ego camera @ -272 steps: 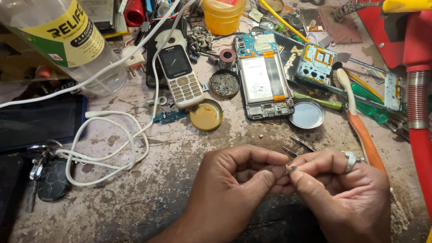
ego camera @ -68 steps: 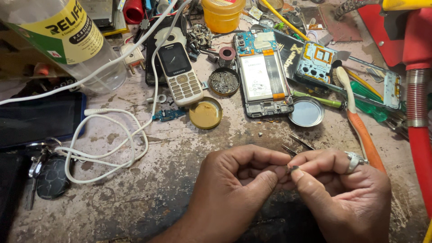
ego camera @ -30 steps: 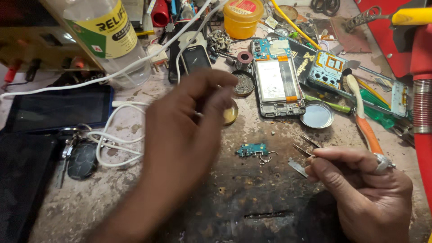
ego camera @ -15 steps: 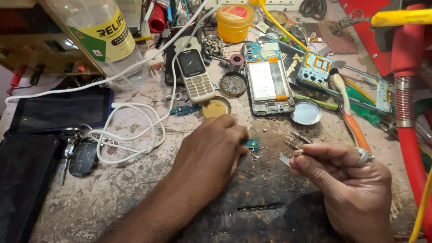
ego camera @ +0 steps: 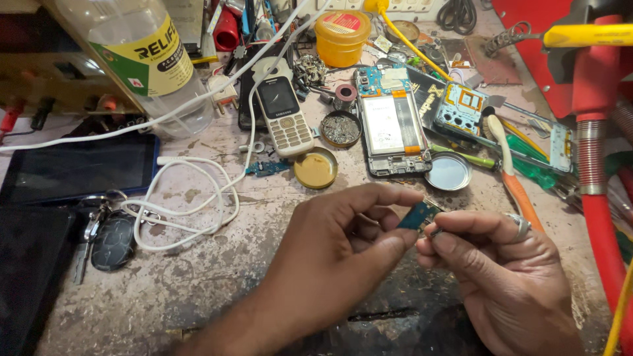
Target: The person works at a cluttered electronics repair bench, handling a small phone circuit board and tiny components with their fingers, then uses a soldering iron to work on the board, at one point dipping into a small round tin of flux. They hold the board steady with one hand while applying the soldering iron tip to it with the other.
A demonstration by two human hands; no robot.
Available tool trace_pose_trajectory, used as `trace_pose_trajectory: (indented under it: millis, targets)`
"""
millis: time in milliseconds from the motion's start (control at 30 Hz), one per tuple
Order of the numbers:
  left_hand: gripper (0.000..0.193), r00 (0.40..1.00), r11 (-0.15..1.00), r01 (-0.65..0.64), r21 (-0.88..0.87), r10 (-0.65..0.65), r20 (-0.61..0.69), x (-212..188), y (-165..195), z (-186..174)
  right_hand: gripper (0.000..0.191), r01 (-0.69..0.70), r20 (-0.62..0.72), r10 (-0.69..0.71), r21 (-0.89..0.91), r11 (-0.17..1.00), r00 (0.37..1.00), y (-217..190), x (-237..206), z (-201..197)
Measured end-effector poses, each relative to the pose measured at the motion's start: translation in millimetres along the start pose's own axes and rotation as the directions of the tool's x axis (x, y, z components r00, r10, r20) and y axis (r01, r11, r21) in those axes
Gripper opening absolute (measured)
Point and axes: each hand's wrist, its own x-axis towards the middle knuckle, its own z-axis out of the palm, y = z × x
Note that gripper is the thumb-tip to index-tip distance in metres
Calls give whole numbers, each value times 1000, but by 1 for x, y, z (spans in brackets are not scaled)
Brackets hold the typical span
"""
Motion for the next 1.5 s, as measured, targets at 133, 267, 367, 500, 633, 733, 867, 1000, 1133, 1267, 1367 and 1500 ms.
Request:
trace_pose_trajectory:
  millis: [133,267,367,500,633,733,867,1000,1133,1267,1367,1500]
  targets:
    - [31,997,997,63,-36,-64,-36,-4,-1,6,26,32,21,-31,-12,999,999,-4,1,6]
    - [30,996,993,75,-91,-79,-48,-4,0,9,25,85,86,-86,22,996,993,-7,3,9]
    - [26,996,997,75,-34,-76,-41,-5,0,9,26,79,92,-81,30,996,992,-7,3,10]
    - [22,997,994,77,-75,-79,-20,-5,0,9,31,78,91,-81,36,996,993,-5,4,11]
    - [21,994,989,107,-97,-108,4,-5,1,9,34,70,72,-69,1,998,995,-3,3,9]
    - [19,991,985,130,-111,-131,2,-6,2,10,37,73,77,-75,17,997,994,-1,2,8]
    - [18,990,987,140,-73,-140,-4,-5,2,10,37,80,95,-83,27,996,992,0,1,8]
    - [17,990,987,141,-78,-142,-2,-5,3,9,35,96,98,-101,55,994,990,0,0,10]
    - [16,981,967,194,-168,-194,14,-4,3,9,32,83,114,-89,56,995,989,-2,0,10]
    - [17,977,961,212,-178,-210,31,-3,2,8,31,98,102,-100,30,995,990,-1,-1,10]
    - [15,976,962,218,-164,-215,35,-3,1,8,31,97,79,-97,4,995,992,0,-2,11]
    - [14,978,961,211,-182,-205,51,-3,1,9,29,93,68,-94,13,996,993,-1,-3,13]
